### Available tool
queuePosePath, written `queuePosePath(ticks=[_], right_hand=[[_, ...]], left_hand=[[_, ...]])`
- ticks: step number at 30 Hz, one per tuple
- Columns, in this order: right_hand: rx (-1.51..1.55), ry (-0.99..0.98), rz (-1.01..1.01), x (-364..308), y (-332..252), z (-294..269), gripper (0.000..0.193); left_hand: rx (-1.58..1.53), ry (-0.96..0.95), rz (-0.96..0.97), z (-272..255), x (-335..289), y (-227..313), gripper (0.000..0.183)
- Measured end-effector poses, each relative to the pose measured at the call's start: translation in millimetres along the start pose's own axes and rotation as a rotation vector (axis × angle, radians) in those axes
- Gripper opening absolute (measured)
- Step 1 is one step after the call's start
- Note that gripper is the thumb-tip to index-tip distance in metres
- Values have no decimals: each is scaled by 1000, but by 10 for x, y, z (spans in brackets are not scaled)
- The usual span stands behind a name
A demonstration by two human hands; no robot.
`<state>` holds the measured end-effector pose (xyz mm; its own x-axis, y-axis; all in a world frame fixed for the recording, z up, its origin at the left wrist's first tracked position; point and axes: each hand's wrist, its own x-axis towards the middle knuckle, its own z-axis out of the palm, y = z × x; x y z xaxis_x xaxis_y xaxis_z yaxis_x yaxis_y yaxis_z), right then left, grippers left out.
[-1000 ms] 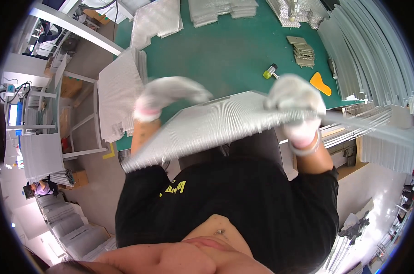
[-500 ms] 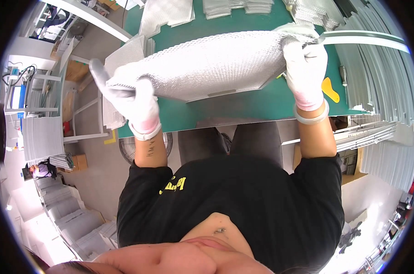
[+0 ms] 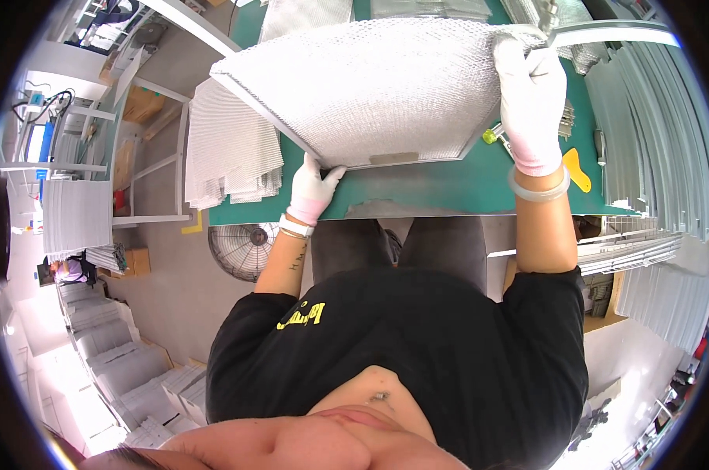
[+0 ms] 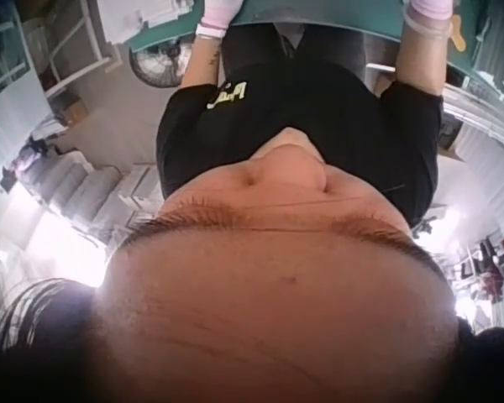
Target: The person is assembling metal mesh filters by inserting them into metal frames, attaching a metal tab, and securing components using a drill and hammer.
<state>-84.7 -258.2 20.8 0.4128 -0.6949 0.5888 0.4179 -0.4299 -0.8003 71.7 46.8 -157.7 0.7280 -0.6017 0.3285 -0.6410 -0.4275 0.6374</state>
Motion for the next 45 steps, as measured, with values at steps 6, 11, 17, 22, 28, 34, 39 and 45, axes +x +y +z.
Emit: queuePosePath(ticks=[6, 11, 17, 22, 28, 34, 39, 45], right_hand=[[28, 10, 2, -77, -41, -55, 26], [11, 21, -12, -117, -35, -45, 23], [46, -20, 1, -94, -18, -85, 17], [-7, -31, -52, -117, -87, -83, 20], [53, -43, -42, -115, -105, -23, 19], [6, 2, -40, -117, -176, 34, 29], [49, 10, -60, -80, -50, -77, 28], [10, -66, -90, -119, -114, -193, 21]], left_hand=[[-149, 122, 9, 91, -97, 199, 29], [-29, 188, -223, 272, -90, 385, 23], [16, 275, -283, 302, -31, 432, 17], [156, 363, -57, 250, -100, 437, 14], [142, 318, -181, 268, -31, 374, 15], [103, 261, -264, 168, 4, 411, 15], [-457, -158, -44, -766, 317, 887, 63], [-594, 263, 196, -1323, 762, 1585, 9]])
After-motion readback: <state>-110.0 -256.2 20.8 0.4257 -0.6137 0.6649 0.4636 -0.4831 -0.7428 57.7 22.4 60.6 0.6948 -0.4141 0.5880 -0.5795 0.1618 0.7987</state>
